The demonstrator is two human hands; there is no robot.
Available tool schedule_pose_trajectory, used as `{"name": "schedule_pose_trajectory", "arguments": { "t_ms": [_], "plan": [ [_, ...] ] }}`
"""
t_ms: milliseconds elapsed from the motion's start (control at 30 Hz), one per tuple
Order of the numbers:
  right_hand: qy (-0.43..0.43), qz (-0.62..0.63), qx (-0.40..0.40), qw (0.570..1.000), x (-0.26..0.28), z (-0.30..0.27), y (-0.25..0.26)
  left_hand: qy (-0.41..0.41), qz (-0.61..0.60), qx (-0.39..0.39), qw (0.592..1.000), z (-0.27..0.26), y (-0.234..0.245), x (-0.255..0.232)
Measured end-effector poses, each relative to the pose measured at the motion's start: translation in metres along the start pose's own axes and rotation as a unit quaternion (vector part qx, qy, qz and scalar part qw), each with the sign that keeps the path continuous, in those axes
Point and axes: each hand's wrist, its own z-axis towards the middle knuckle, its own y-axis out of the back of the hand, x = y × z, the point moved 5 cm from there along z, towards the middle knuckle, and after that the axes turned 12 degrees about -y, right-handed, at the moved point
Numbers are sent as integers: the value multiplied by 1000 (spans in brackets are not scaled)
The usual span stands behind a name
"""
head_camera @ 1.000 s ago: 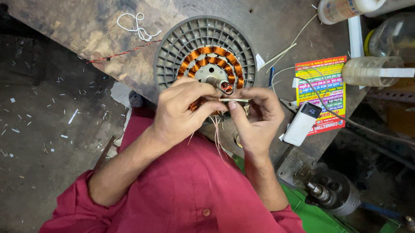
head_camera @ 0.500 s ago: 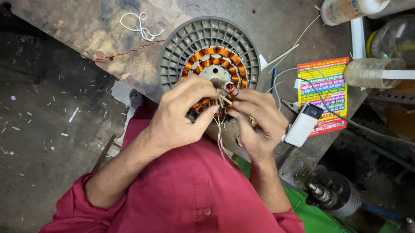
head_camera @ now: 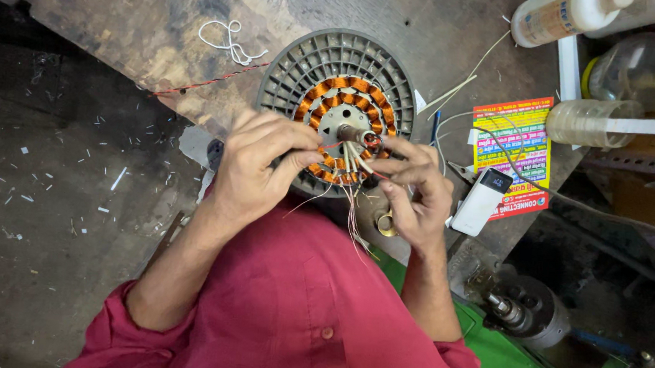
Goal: The person works on a motor stator, using shears to cut wires and a wooden stick to manipulate the copper windings. They strip wire insulation and insert the stick into the stator slots to adjust the coils.
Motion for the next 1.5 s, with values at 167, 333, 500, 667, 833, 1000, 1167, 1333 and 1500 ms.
{"name": "schedule_pose_trajectory", "arguments": {
  "t_ms": [167,333,500,667,833,1000,1167,1333,1500],
  "plan": [
    [-32,37,-41,998,58,14,22,5,-86,-24,996,2,-11,-3],
    [124,210,-175,954,133,-24,57,68,-175,-13,982,5,-23,-3],
    [122,227,-215,942,135,-44,57,40,-161,-9,986,7,-29,-5],
    [113,259,-204,937,132,-36,48,6,-139,17,990,11,-33,-11],
    [89,262,-191,942,127,-41,40,-5,-148,13,989,8,-37,-10],
    [61,297,-224,926,117,-51,46,-3,-135,16,991,12,-35,-12],
    [-163,380,-209,886,49,-26,21,0,-150,11,989,12,-33,-16],
    [-234,477,-149,834,-11,6,-6,-11,-150,30,988,12,-33,-17],
    [-215,484,-104,842,-17,5,-12,-13,-154,48,987,14,-34,-17]
  ]
}}
